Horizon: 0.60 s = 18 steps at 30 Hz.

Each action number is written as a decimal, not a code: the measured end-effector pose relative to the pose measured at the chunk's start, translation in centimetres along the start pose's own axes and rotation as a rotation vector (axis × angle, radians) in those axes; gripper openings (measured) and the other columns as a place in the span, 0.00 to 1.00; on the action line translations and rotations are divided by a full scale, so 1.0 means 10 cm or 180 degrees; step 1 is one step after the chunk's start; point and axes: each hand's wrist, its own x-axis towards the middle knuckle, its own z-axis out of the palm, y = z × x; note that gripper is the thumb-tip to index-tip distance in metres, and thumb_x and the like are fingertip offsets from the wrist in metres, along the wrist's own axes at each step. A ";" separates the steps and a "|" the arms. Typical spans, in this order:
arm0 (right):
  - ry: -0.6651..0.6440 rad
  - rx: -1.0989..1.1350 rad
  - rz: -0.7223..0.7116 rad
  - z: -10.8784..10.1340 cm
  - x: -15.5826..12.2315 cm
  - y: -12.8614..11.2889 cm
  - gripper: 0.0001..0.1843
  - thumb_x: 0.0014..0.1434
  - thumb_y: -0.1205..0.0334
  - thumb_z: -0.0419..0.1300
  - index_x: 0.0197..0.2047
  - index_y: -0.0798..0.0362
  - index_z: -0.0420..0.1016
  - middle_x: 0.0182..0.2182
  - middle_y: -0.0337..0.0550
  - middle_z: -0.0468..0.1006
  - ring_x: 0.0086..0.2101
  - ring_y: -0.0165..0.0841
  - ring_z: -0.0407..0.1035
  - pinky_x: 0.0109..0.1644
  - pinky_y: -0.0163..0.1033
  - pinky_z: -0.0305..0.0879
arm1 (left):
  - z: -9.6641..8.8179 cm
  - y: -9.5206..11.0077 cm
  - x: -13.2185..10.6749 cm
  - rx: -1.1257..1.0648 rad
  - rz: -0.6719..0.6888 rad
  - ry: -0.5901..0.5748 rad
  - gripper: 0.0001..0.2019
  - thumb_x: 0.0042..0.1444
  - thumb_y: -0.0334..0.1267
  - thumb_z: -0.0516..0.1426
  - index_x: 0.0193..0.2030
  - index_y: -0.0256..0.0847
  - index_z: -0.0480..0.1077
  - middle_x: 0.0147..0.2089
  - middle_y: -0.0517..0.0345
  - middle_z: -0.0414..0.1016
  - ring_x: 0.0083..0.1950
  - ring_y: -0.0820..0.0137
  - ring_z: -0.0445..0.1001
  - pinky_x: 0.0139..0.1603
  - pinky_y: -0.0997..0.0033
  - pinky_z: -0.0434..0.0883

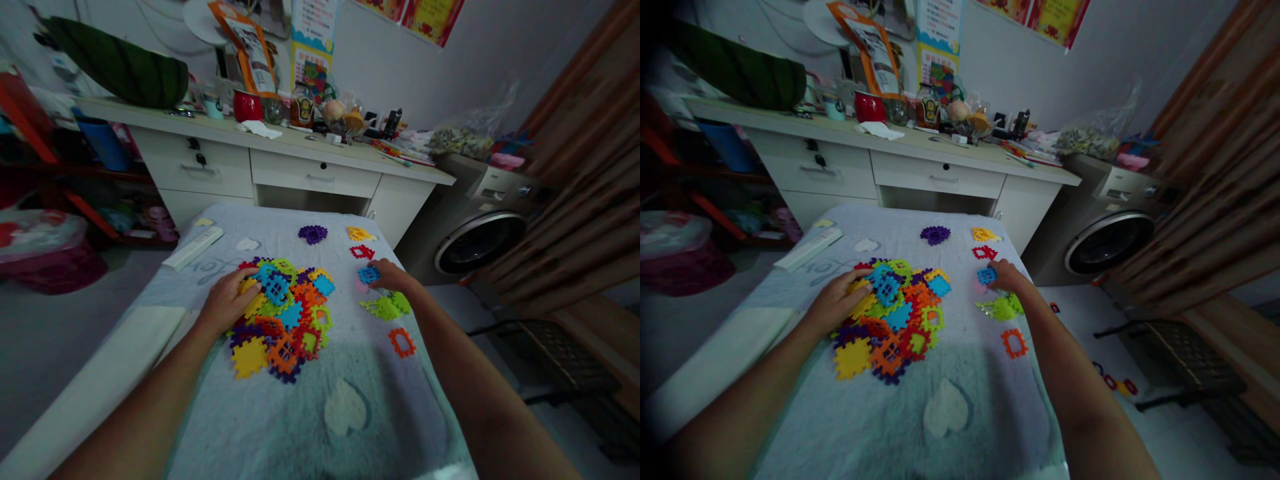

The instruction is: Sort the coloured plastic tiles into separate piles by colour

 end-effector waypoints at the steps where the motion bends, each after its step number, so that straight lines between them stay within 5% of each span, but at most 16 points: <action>1: 0.0008 0.0007 0.0010 -0.01 0.01 -0.01 0.37 0.50 0.57 0.67 0.63 0.53 0.65 0.55 0.56 0.68 0.53 0.45 0.66 0.54 0.43 0.63 | 0.00 0.00 0.00 -0.0008 0.0009 0.0006 0.26 0.55 0.56 0.51 0.53 0.42 0.71 0.54 0.51 0.76 0.54 0.57 0.73 0.56 0.60 0.68; 9: 0.0183 0.0226 0.0014 -0.04 -0.07 0.02 0.43 0.49 0.56 0.69 0.67 0.51 0.60 0.60 0.54 0.66 0.58 0.46 0.63 0.61 0.46 0.59 | -0.01 0.01 -0.01 -0.0034 0.0025 0.0029 0.26 0.55 0.57 0.51 0.52 0.43 0.71 0.52 0.52 0.76 0.53 0.58 0.73 0.56 0.60 0.68; 18: 0.0089 0.0315 0.0160 0.19 -0.88 0.20 0.56 0.44 0.43 0.70 0.70 0.52 0.52 0.65 0.60 0.57 0.63 0.51 0.55 0.65 0.54 0.52 | 0.01 0.00 0.00 -0.0112 0.0013 0.0044 0.25 0.54 0.55 0.52 0.53 0.43 0.72 0.53 0.53 0.77 0.54 0.58 0.73 0.56 0.61 0.69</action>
